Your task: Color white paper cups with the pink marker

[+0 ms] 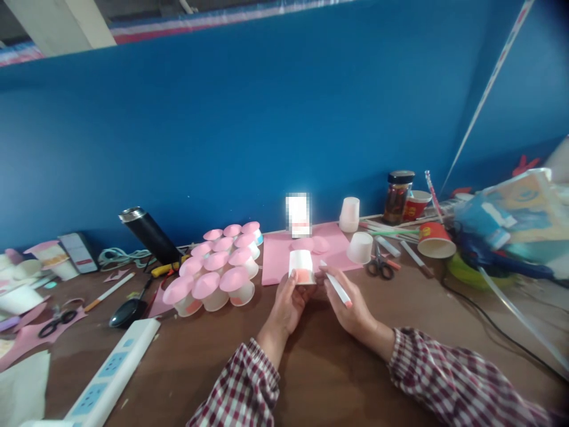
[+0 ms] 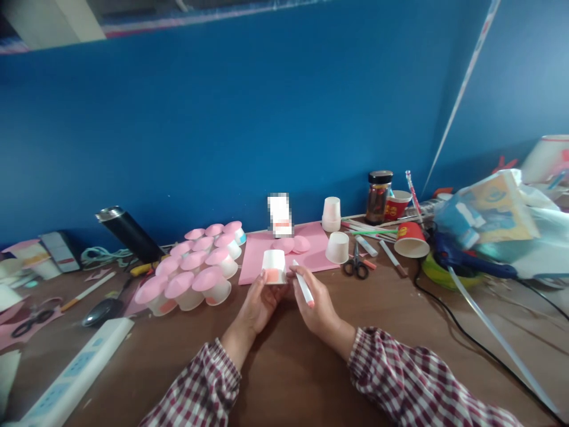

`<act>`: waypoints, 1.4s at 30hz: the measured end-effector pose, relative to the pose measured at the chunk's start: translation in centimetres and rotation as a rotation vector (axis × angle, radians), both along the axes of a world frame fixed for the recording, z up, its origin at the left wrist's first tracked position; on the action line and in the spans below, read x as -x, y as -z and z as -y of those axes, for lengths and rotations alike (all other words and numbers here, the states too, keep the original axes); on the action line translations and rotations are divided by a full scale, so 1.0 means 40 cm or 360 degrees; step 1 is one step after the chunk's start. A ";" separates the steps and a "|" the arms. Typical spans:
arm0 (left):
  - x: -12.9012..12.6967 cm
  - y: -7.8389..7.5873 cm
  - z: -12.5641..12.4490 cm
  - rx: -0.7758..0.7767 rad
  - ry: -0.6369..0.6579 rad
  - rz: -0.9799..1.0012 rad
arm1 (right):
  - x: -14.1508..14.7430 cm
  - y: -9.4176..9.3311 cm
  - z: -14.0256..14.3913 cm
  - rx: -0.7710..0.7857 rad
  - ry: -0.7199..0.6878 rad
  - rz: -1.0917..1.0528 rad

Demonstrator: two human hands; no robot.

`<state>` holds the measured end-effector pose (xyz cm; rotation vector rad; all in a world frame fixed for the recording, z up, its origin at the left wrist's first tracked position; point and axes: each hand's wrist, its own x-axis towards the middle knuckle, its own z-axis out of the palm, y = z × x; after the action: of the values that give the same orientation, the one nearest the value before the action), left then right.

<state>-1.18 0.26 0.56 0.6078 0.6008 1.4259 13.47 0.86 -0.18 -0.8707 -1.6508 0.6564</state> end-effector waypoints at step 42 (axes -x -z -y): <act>0.016 0.024 -0.019 0.0143 -0.0101 0.0030 | 0.007 0.037 -0.042 0.0101 0.0432 0.0313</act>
<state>-1.82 1.01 -0.42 0.5075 0.6703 1.4542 13.21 2.56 -1.67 -1.2122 -1.6514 0.4475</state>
